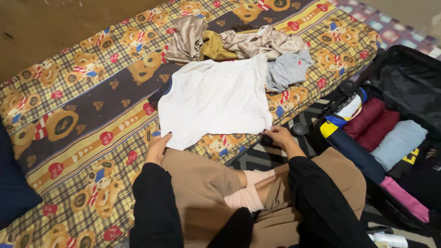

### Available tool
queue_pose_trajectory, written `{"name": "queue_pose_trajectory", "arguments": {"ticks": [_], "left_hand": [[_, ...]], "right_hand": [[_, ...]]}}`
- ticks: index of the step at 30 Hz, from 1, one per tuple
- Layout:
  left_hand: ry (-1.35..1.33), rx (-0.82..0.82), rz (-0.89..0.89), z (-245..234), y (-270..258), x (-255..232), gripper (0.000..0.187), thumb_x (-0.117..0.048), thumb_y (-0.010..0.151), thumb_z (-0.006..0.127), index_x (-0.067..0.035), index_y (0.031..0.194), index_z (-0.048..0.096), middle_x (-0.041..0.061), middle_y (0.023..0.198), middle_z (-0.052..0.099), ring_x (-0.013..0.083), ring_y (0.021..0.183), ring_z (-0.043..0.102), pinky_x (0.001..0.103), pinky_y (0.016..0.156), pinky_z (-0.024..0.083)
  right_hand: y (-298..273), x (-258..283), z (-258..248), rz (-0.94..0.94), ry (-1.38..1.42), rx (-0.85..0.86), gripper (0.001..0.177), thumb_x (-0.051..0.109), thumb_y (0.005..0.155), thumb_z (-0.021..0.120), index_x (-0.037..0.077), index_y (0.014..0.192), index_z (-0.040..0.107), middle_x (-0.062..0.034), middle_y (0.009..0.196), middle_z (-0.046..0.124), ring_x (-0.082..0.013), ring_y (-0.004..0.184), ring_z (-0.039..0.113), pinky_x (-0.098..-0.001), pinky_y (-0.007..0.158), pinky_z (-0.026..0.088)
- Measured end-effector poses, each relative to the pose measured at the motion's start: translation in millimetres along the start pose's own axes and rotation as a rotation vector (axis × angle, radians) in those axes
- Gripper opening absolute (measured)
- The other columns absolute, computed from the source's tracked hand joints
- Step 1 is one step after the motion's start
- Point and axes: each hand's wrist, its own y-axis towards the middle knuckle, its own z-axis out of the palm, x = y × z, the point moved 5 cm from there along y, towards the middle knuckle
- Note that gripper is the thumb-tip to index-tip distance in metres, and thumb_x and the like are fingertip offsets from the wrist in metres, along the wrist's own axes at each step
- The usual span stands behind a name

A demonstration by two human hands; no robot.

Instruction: The person folds several small garments on a bed and places them into an open suitcase. They handle pink and white tops, smoothing and folding each item before arranging them inside the suitcase.

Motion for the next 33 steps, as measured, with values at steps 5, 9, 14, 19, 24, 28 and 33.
{"name": "queue_pose_trajectory", "arguments": {"ticks": [5, 9, 14, 19, 24, 28, 33], "left_hand": [[0.082, -0.112, -0.083, -3, -5, -3, 0.03, -0.007, 0.086, 0.075, 0.007, 0.111, 0.064, 0.016, 0.101, 0.074, 0.0251, 0.086, 0.073, 0.038, 0.074, 0.057], [-0.123, -0.11, -0.057, -11, -1, -1, 0.033, -0.002, 0.084, 0.071, 0.004, 0.116, 0.064, 0.015, 0.1, 0.072, 0.0262, 0.085, 0.072, 0.038, 0.069, 0.058], [-0.217, -0.135, 0.049, -16, 5, 1, 0.025, -0.002, 0.089, 0.071, 0.001, 0.109, 0.056, 0.009, 0.091, 0.067, 0.0196, 0.077, 0.07, 0.037, 0.063, 0.058], [-0.172, -0.209, 0.131, -16, 3, -1, 0.023, -0.006, 0.09, 0.069, -0.007, 0.102, 0.049, 0.008, 0.08, 0.06, 0.0152, 0.054, 0.054, 0.032, 0.043, 0.039], [0.007, -0.305, 0.209, -16, -2, -9, 0.022, -0.007, 0.089, 0.073, -0.006, 0.1, 0.054, 0.006, 0.077, 0.06, 0.0151, 0.054, 0.052, 0.03, 0.046, 0.04], [0.471, -0.395, 0.229, -5, -24, -19, 0.026, -0.015, 0.081, 0.074, -0.001, 0.1, 0.064, 0.014, 0.088, 0.071, 0.0232, 0.072, 0.065, 0.037, 0.065, 0.052], [1.127, -0.4, -0.06, 7, -41, -33, 0.044, -0.029, 0.07, 0.076, -0.009, 0.109, 0.071, 0.018, 0.108, 0.072, 0.0368, 0.1, 0.067, 0.047, 0.084, 0.051]], "right_hand": [[6, 1, -9, -0.003, 0.071, -0.047, 0.019, 0.031, 0.087, 0.075, 0.013, 0.091, 0.073, 0.0023, 0.074, 0.063, -0.0107, 0.059, 0.057, -0.0268, 0.051, 0.049], [6, 23, -33, -0.231, 0.593, -0.047, 0.009, 0.022, 0.094, 0.072, 0.013, 0.095, 0.07, 0.0043, 0.075, 0.06, -0.0064, 0.056, 0.047, -0.0205, 0.049, 0.036], [-13, 47, -29, -0.346, 0.667, 0.075, 0.015, 0.028, 0.103, 0.063, 0.014, 0.1, 0.059, 0.0034, 0.068, 0.056, -0.0052, 0.052, 0.048, -0.0195, 0.044, 0.032], [-26, 65, -29, -0.437, 0.411, -0.054, 0.02, 0.029, 0.106, 0.058, 0.01, 0.107, 0.055, -0.0026, 0.069, 0.06, -0.0092, 0.047, 0.056, -0.0242, 0.042, 0.041], [-23, 62, -39, -0.455, 0.288, -0.178, 0.019, 0.023, 0.103, 0.064, 0.008, 0.11, 0.053, -0.0097, 0.071, 0.063, -0.0125, 0.048, 0.059, -0.0272, 0.041, 0.042], [-7, 39, -43, -0.256, 0.24, -0.114, 0.022, 0.015, 0.094, 0.066, 0.007, 0.106, 0.05, -0.0094, 0.074, 0.065, -0.0173, 0.049, 0.065, -0.03, 0.04, 0.05], [11, 0, -41, 0.018, -0.125, 0.043, 0.027, 0.015, 0.084, 0.08, 0.009, 0.101, 0.061, -0.0088, 0.077, 0.066, -0.0192, 0.055, 0.059, -0.032, 0.047, 0.046]]}}
